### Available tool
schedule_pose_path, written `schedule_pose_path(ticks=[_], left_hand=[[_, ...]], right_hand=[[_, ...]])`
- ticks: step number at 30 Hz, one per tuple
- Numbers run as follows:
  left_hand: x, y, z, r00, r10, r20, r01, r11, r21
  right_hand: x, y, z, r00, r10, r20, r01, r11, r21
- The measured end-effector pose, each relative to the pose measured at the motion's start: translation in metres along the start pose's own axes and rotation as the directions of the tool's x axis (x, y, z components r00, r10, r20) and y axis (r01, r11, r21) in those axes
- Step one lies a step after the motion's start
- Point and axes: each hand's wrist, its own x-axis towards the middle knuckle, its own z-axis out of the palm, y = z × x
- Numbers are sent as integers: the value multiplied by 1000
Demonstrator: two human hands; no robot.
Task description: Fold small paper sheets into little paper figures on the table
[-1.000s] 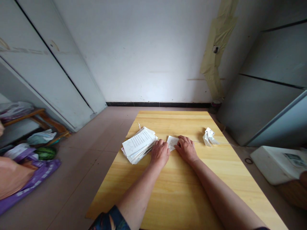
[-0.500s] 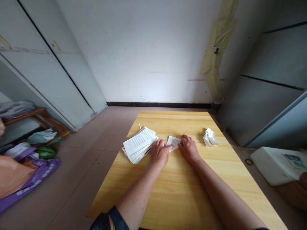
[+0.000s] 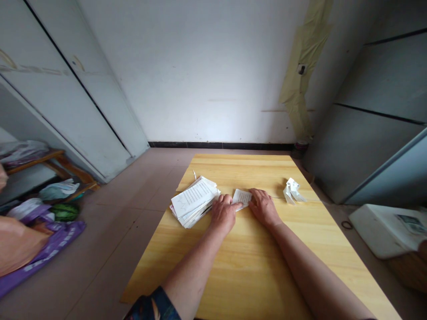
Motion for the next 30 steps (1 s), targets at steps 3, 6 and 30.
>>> schedule_pose_path(ticks=[3, 6, 30], left_hand=[[1, -1, 1, 999, 43, 0, -43, 999, 5], [0, -1, -2, 997, 81, 17, -82, 996, 26], [1, -12, -2, 996, 50, -73, -52, 998, -25]], right_hand=[[0, 0, -3, 999, -30, 24, 30, 1000, -3], [2, 0, -6, 1000, 20, 1, -20, 1000, -9], [-5, 31, -19, 940, -337, 61, 331, 939, 92]])
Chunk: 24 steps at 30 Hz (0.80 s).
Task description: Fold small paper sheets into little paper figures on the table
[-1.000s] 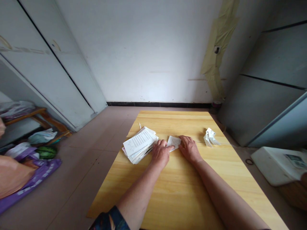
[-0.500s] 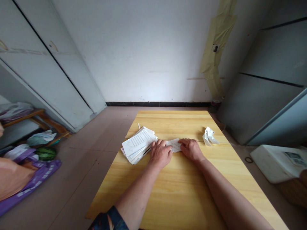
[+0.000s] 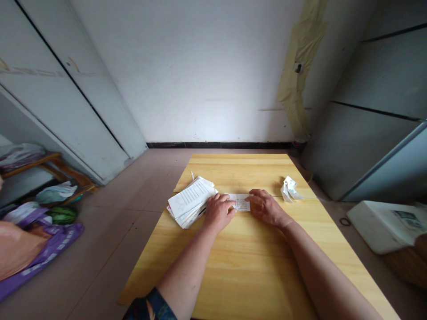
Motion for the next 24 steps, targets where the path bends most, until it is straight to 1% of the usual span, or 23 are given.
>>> schedule_pose_path(ticks=[5, 8, 11, 14, 18, 24], left_hand=[[1, -3, 1, 999, 34, 8, -34, 998, -59], [2, -4, 2, 999, 51, 5, -51, 996, -77], [2, -5, 5, 998, 60, -6, -60, 993, -100], [2, -6, 8, 998, 62, -23, -64, 990, -129], [3, -7, 11, 997, 65, -34, -70, 984, -167], [4, -8, 13, 998, 51, -34, -57, 979, -193]], right_hand=[[2, -4, 0, 998, 8, 58, -7, 999, -33], [2, -5, 1, 998, 2, 56, -1, 1000, -16], [5, -7, 4, 999, 21, 27, -21, 1000, 0], [11, -11, 10, 997, 76, -3, -76, 997, 3], [20, -20, 16, 980, 197, 0, -197, 980, 6], [24, -27, 21, 956, 291, -25, -292, 953, -76]])
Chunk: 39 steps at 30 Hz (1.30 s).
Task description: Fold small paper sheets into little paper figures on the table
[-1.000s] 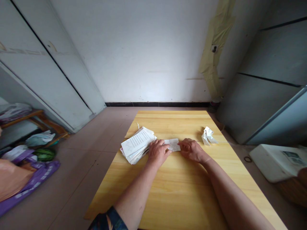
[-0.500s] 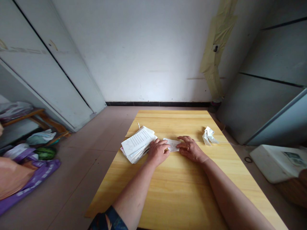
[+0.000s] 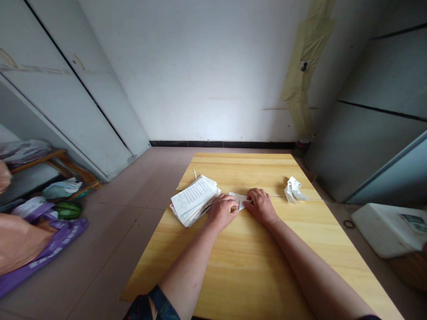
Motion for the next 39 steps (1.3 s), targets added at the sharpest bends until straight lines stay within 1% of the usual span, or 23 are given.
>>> schedule_pose_path(ticks=[4, 11, 17, 20, 28, 39], left_hand=[[0, 2, -2, 1000, -6, 8, 6, 1000, -3], [-1, 3, -4, 999, 30, 44, -32, 999, 38], [-5, 11, -10, 995, 41, 90, -55, 987, 152], [-6, 15, -14, 992, 48, 116, -68, 981, 183], [-7, 8, -19, 987, 64, 148, -79, 992, 94], [-7, 8, -20, 988, 56, 146, -68, 994, 82]], right_hand=[[0, -2, 2, 1000, 20, -2, -20, 999, -37], [0, -8, 0, 999, 32, 2, -32, 996, -78], [-1, -11, -1, 999, 34, -1, -34, 995, -98], [-1, -10, -1, 999, 37, 2, -37, 994, -105], [-2, -9, 1, 999, 31, -15, -32, 994, -107], [-2, -9, 1, 999, 39, -3, -39, 993, -109]])
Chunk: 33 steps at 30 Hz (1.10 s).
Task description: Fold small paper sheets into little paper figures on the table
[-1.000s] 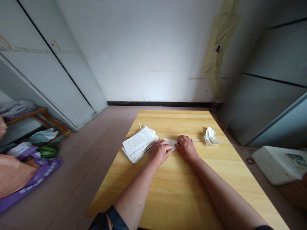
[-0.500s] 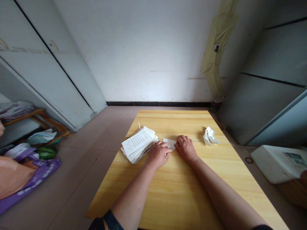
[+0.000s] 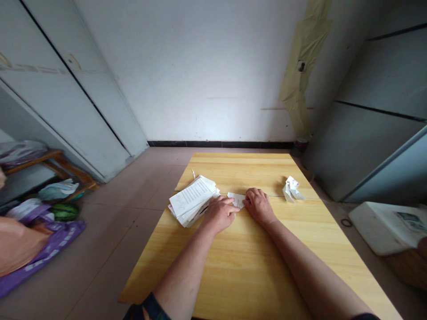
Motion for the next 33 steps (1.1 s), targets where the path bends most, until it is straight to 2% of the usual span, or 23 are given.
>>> schedule_pose_path(ticks=[16, 25, 33], left_hand=[[0, -1, 1, 1000, -8, 1, 8, 1000, 8], [1, 1, 0, 999, -28, 40, 28, 999, 23], [0, 1, 3, 999, -28, 27, 28, 999, 17]], right_hand=[[0, -1, -2, 1000, 6, 4, -6, 1000, 4], [0, -2, -1, 1000, 13, 7, -13, 1000, 3], [1, 8, 2, 998, 60, -21, -60, 998, -7]])
